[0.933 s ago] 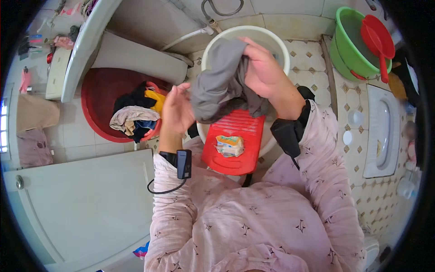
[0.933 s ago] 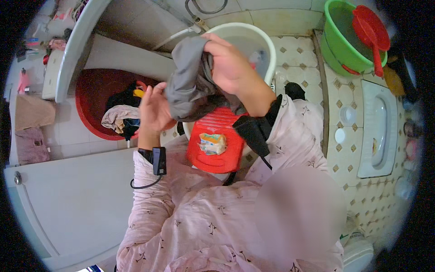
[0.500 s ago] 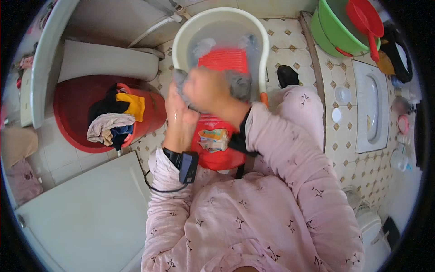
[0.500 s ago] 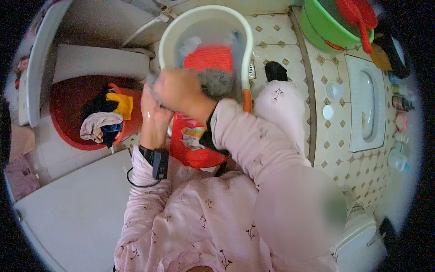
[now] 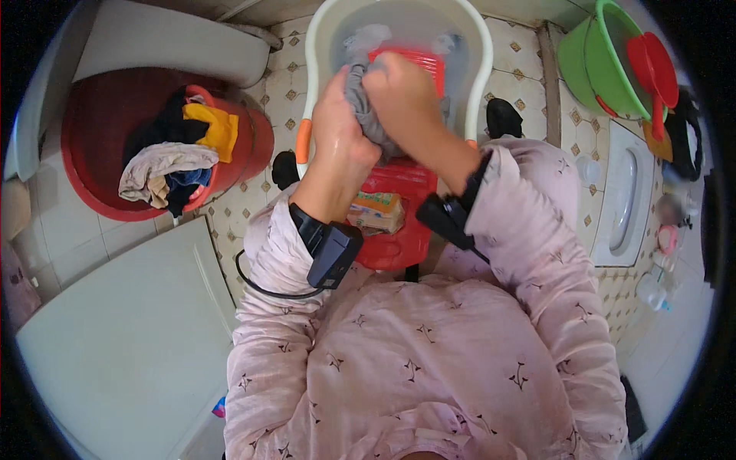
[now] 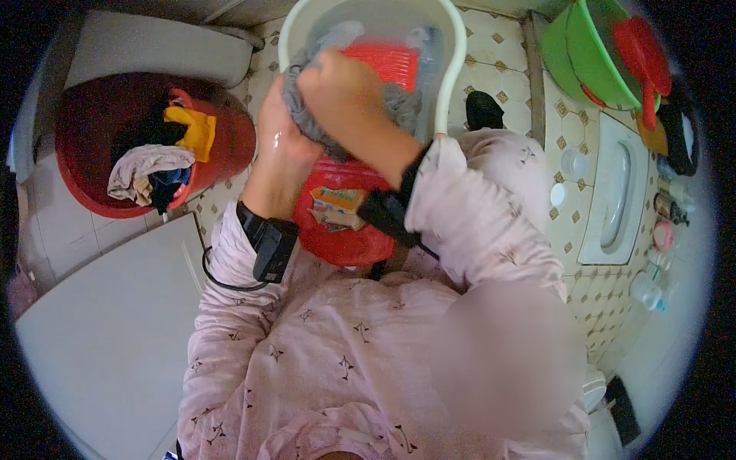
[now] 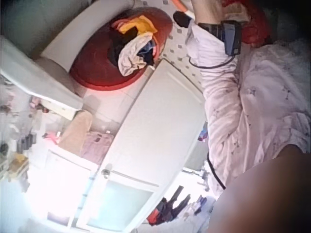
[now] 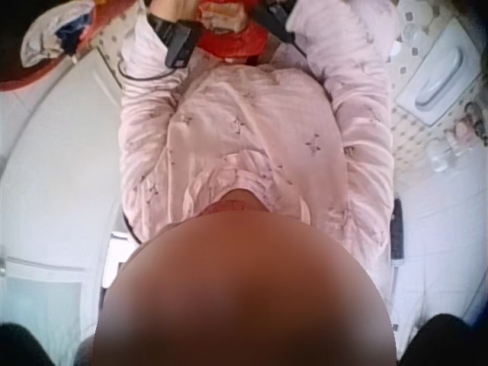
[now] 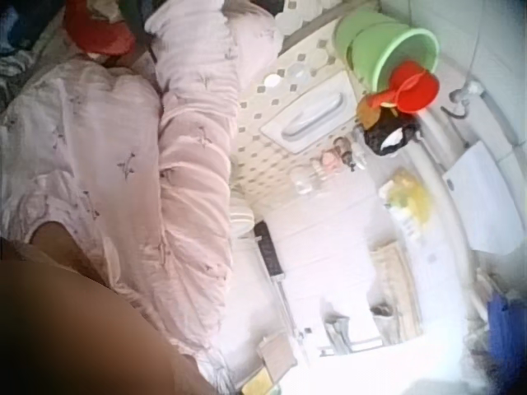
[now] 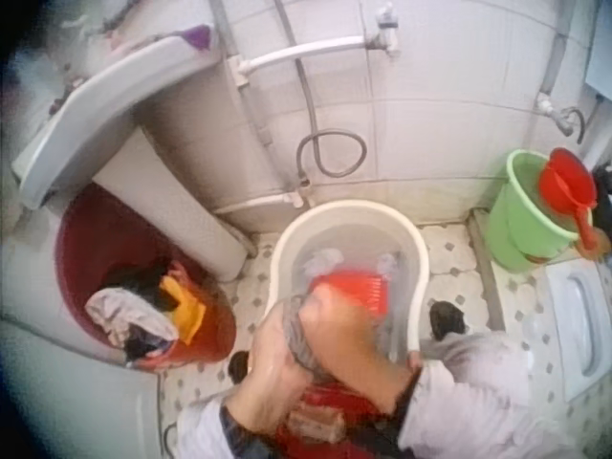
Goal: Washing a grey shirt by hand using a washboard and basin.
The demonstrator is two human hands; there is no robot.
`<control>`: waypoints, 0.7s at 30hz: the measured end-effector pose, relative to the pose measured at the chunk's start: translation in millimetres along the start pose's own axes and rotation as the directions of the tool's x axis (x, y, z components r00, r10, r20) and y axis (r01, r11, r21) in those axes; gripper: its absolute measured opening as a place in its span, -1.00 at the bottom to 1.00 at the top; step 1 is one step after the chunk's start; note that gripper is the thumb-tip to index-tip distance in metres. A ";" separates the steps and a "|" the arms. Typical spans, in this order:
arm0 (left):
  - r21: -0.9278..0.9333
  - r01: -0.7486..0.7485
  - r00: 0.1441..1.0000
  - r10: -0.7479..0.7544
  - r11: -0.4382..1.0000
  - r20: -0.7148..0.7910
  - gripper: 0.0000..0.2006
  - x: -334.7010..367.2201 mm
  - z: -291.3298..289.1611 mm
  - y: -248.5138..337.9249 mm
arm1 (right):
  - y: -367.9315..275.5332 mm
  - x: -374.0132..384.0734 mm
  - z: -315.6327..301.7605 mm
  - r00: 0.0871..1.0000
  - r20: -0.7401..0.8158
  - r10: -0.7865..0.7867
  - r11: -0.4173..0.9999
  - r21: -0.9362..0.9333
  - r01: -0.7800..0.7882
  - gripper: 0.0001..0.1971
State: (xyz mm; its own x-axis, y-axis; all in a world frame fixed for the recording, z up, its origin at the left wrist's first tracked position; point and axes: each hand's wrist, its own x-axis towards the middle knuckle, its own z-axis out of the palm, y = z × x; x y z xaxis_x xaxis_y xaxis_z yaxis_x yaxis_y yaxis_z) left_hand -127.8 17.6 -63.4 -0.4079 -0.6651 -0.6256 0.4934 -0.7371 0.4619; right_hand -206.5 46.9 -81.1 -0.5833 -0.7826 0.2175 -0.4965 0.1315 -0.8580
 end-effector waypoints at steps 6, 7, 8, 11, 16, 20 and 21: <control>0.053 -0.093 0.995 0.095 0.994 -0.036 -0.71 -4.9 -3.3 -3.2 | -17.0 -18.3 -17.4 0.973 0.123 -0.197 0.980 -0.006 0.200 -0.77; 0.058 -0.082 0.996 0.084 0.995 -0.036 -0.71 -7.3 -0.8 -15.8 | 2.7 -9.9 -15.1 0.975 0.119 -0.187 0.982 -0.011 0.189 -0.77; 0.063 -0.016 0.995 0.022 0.998 -0.093 -0.70 -5.9 6.1 -27.5 | 31.9 4.3 -12.1 0.952 0.183 -0.247 0.939 -0.196 0.281 -0.77; 0.094 0.090 0.993 -0.082 0.991 -0.084 -0.69 -4.6 1.6 -20.3 | 33.6 4.4 -9.0 0.981 0.183 -0.064 0.981 -0.171 0.096 -0.75; 0.063 0.204 0.966 -0.211 0.977 0.147 -0.65 -3.5 -5.4 -4.7 | 5.9 5.9 -30.0 0.977 0.143 0.158 0.849 0.486 -0.209 -0.67; 0.191 -0.034 0.999 0.029 0.981 0.032 -0.65 -5.3 -4.3 -4.2 | -4.4 5.6 -46.0 0.936 0.352 -0.001 0.918 0.371 -0.139 -0.74; 0.210 -0.065 0.998 0.063 0.976 0.019 -0.66 -2.5 -6.9 -0.9 | -6.5 0.1 -44.2 0.963 0.269 -0.016 0.997 0.075 -0.004 -0.75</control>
State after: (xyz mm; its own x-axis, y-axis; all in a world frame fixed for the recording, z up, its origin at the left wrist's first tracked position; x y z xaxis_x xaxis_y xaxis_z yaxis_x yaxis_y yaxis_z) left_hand -121.9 20.8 -66.6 -0.3909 -0.7122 -0.5831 0.3470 -0.7008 0.6233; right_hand -231.7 72.9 -55.0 -0.3808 -0.9195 0.0980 -0.4442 0.0889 -0.8915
